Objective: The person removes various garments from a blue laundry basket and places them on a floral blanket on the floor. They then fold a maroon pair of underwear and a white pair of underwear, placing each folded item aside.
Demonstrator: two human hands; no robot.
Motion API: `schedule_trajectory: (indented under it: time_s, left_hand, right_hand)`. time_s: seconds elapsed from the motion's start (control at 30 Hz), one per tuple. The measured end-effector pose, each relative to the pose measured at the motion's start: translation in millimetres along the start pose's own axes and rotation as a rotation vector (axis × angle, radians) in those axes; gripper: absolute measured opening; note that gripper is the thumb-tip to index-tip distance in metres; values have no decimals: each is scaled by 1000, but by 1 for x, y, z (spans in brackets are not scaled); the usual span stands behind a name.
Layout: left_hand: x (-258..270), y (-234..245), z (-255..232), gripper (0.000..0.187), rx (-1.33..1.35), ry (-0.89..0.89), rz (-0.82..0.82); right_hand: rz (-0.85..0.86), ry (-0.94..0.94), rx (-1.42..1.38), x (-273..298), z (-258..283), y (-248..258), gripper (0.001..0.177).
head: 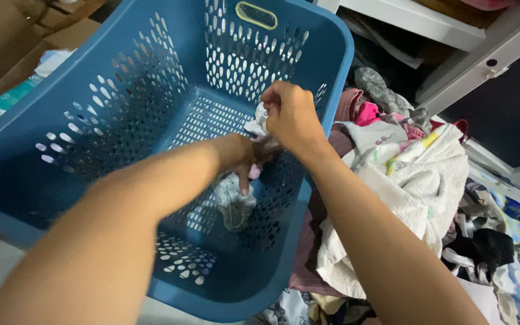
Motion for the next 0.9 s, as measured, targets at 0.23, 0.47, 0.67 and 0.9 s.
schedule_trajectory:
  time_s: [0.23, 0.47, 0.67, 0.9]
  left_hand:
    - [19, -31, -35, 126, -309, 52, -43]
    - [33, -53, -28, 111, -261, -67, -200]
    - [74, 3, 4, 33, -93, -77, -408]
    - [217, 140, -30, 54, 1157, -1003, -957]
  right_hand:
    - [-14, -38, -12, 2, -2, 2, 15]
    - [7, -46, -47, 3, 5, 2, 12]
    - [-46, -20, -123, 1, 12, 12, 16]
    - [-437, 235, -131, 45, 80, 87, 56]
Point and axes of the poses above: each hand's wrist, its own x-axis away from the middle knuckle, its own y-axis out of the back of the hand, z = x × y, the point moved 9 cm from there along -x, towards the middle knuckle, and after that the axes turned 10 degrees about z, right-handed, at the moved point
